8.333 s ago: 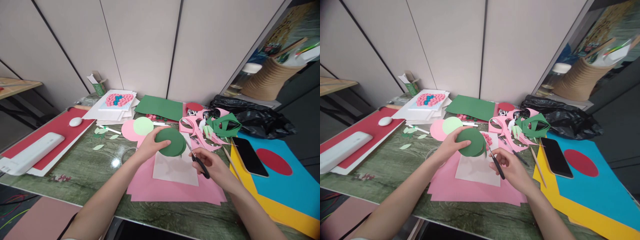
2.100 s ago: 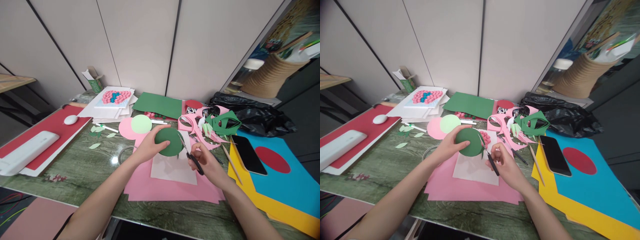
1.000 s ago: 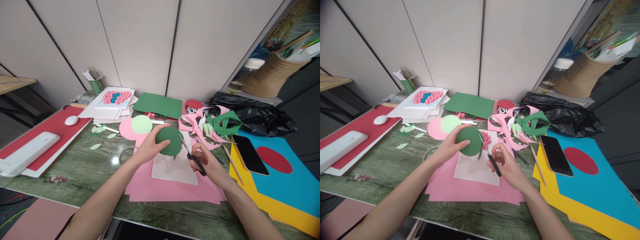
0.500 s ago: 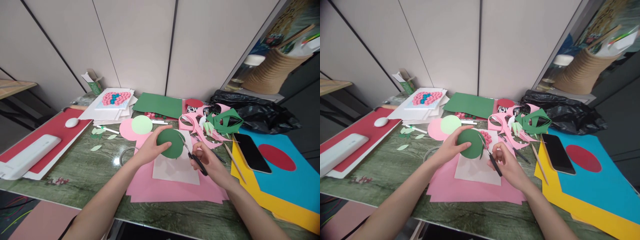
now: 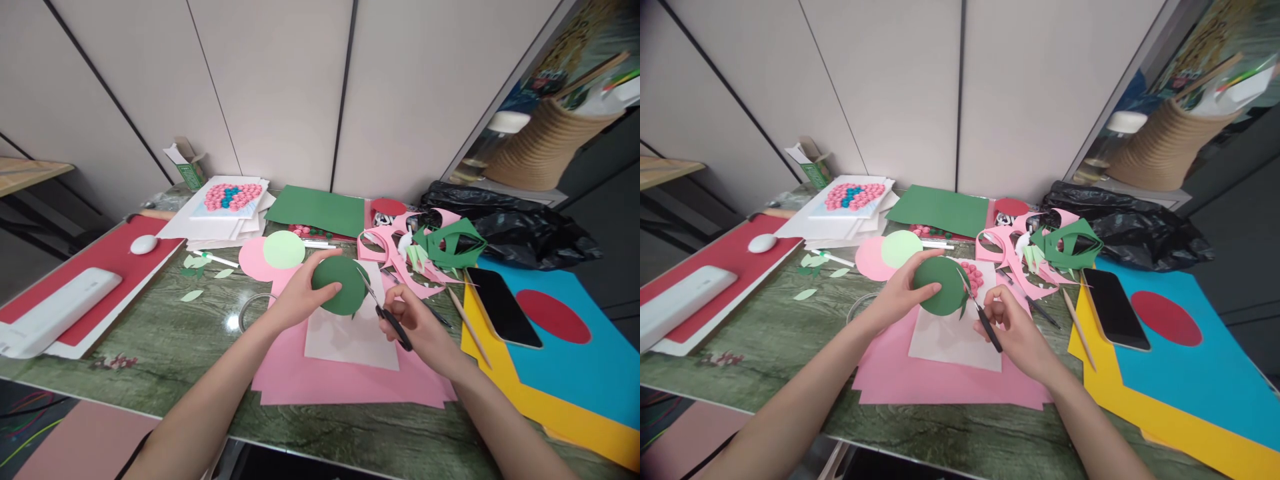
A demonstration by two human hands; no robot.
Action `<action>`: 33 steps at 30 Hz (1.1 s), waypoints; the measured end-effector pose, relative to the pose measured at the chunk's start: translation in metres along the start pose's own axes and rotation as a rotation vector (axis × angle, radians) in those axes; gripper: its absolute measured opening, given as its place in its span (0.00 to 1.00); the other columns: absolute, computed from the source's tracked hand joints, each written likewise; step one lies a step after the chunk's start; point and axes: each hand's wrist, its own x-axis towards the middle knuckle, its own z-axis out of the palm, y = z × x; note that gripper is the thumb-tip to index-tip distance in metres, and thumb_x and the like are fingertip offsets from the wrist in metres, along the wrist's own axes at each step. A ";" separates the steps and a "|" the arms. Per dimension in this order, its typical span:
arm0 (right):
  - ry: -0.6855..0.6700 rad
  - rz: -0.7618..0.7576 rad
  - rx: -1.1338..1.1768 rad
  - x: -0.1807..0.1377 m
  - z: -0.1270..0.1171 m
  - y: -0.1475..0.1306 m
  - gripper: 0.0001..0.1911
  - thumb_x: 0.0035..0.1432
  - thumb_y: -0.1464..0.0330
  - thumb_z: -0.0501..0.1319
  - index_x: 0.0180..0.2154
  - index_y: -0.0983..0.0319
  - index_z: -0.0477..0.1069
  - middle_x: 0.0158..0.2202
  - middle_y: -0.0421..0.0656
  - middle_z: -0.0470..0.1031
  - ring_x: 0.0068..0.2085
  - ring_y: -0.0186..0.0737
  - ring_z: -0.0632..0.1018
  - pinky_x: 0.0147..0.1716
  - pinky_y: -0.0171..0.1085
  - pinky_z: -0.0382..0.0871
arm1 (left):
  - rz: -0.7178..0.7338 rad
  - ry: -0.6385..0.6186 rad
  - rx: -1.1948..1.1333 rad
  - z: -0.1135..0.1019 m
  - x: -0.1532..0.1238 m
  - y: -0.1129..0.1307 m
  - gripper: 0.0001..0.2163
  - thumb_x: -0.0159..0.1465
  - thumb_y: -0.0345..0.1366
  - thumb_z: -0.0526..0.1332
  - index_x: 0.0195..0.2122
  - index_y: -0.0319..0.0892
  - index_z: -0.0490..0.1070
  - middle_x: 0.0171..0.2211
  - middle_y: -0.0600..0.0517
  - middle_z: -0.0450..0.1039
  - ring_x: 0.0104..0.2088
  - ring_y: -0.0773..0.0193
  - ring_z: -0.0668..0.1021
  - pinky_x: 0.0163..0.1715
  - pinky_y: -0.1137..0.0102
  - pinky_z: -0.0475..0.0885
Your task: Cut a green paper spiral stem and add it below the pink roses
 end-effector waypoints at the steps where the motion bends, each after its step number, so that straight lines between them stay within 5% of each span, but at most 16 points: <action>1: 0.000 0.002 0.001 0.000 0.000 0.000 0.13 0.55 0.68 0.61 0.34 0.55 0.54 0.24 0.31 0.60 0.25 0.30 0.63 0.25 0.32 0.58 | -0.003 0.004 0.000 0.000 0.000 0.000 0.22 0.59 0.30 0.58 0.55 0.50 0.60 0.56 0.50 0.63 0.51 0.58 0.70 0.49 0.63 0.69; 25: -0.004 0.030 0.023 -0.002 0.003 -0.007 0.14 0.55 0.65 0.61 0.34 0.56 0.53 0.24 0.31 0.59 0.24 0.29 0.64 0.25 0.33 0.61 | -0.002 0.038 -0.055 -0.001 0.001 0.001 0.21 0.59 0.31 0.57 0.54 0.49 0.61 0.57 0.49 0.62 0.53 0.56 0.69 0.49 0.60 0.68; 33: -0.028 0.040 0.038 -0.001 0.000 -0.004 0.15 0.55 0.64 0.61 0.35 0.55 0.53 0.24 0.32 0.62 0.24 0.31 0.64 0.26 0.33 0.60 | -0.022 -0.056 -0.037 -0.001 -0.001 0.003 0.21 0.60 0.33 0.57 0.55 0.50 0.60 0.53 0.48 0.65 0.50 0.57 0.71 0.46 0.62 0.70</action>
